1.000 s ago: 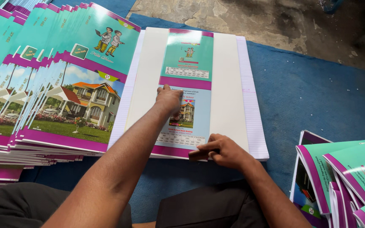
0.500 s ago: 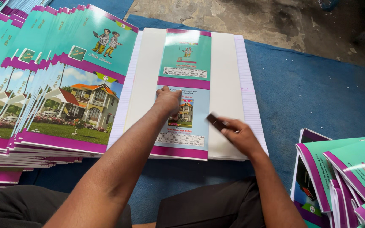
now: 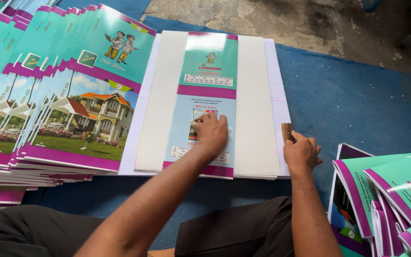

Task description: The person sits on a blue mat and repeatedly folds the cover of a booklet onto its inner pages, then presses the spine with a small wooden block to crease the fold. The person handles multiple identical booklets in a stack, processing them one at a time.

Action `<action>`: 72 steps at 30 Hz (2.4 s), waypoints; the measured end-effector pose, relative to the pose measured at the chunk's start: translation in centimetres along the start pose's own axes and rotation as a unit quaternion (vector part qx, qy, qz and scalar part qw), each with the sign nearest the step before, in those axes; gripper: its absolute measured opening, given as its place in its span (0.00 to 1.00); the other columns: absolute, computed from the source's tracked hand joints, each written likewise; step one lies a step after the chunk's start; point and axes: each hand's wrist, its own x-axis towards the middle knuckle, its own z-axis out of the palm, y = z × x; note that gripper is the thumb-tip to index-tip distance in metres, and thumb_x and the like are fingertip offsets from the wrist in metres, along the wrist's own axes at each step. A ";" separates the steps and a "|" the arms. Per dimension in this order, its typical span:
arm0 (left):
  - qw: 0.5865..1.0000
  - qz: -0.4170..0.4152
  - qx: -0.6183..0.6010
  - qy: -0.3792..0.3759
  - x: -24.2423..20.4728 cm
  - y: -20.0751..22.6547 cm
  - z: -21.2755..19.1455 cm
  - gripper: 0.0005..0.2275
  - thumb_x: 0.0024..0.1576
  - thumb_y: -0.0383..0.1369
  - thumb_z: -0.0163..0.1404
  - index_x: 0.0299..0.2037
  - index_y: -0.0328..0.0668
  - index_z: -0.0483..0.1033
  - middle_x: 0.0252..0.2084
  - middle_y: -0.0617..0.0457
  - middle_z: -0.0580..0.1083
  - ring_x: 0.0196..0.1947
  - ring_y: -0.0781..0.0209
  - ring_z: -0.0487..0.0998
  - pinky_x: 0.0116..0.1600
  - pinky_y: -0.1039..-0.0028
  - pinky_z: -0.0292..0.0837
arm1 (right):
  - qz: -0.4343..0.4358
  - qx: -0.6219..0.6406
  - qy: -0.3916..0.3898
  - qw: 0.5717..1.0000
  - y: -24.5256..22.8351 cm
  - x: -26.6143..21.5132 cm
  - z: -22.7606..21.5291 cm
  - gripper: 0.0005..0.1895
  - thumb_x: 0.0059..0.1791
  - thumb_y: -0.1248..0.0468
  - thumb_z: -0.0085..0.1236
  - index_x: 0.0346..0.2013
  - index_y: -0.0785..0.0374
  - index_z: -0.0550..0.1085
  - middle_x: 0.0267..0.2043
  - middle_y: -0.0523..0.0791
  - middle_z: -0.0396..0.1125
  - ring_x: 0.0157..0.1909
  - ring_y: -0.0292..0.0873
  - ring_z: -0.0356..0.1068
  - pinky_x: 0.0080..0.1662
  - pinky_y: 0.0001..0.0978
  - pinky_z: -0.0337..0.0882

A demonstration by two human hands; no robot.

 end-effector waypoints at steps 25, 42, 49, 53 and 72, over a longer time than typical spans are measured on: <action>0.989 0.018 -0.032 0.142 -0.4 -4.8 -2.6 0.27 0.56 0.22 0.47 0.65 0.11 0.56 0.33 0.34 0.79 0.33 0.42 0.83 0.37 0.57 0.80 | -0.133 -0.013 -0.043 0.990 -3.6 -2.8 2.1 0.38 0.48 0.41 0.60 0.56 0.73 0.72 0.62 0.60 0.57 0.64 0.60 0.61 0.59 0.52 0.68; 0.977 -0.060 -0.044 0.201 -2.9 -19.7 -14.4 0.26 0.61 0.26 0.41 0.65 0.08 0.52 0.37 0.28 0.77 0.35 0.35 0.82 0.41 0.55 0.79 | -0.130 0.063 -0.020 0.989 -2.7 -1.7 3.7 0.39 0.44 0.44 0.65 0.55 0.74 0.72 0.59 0.62 0.57 0.57 0.62 0.64 0.53 0.52 0.71; 0.965 -0.134 -0.045 0.219 -4.5 -27.9 -15.6 0.19 0.67 0.31 0.37 0.58 0.14 0.66 0.44 0.22 0.75 0.46 0.29 0.79 0.55 0.51 0.75 | -0.090 0.012 -0.027 0.996 -4.2 -3.4 1.8 0.44 0.43 0.43 0.67 0.63 0.67 0.66 0.59 0.57 0.57 0.61 0.59 0.62 0.50 0.60 0.72; 0.962 -0.184 -0.064 0.189 -6.3 -30.9 -15.3 0.20 0.65 0.34 0.40 0.62 0.24 0.64 0.46 0.25 0.76 0.49 0.29 0.78 0.57 0.48 0.72 | -0.092 0.028 -0.008 0.995 -4.9 -3.8 1.0 0.45 0.41 0.46 0.71 0.64 0.64 0.64 0.58 0.57 0.63 0.59 0.58 0.66 0.51 0.58 0.72; 0.929 -0.220 0.024 0.296 -7.6 -35.3 -11.8 0.19 0.52 0.31 0.50 0.56 0.42 0.73 0.51 0.36 0.72 0.50 0.37 0.75 0.51 0.48 0.72 | 0.006 0.526 -0.168 0.833 -3.4 -0.8 -0.3 0.27 0.49 0.70 0.56 0.63 0.70 0.67 0.55 0.56 0.71 0.54 0.45 0.74 0.55 0.31 0.76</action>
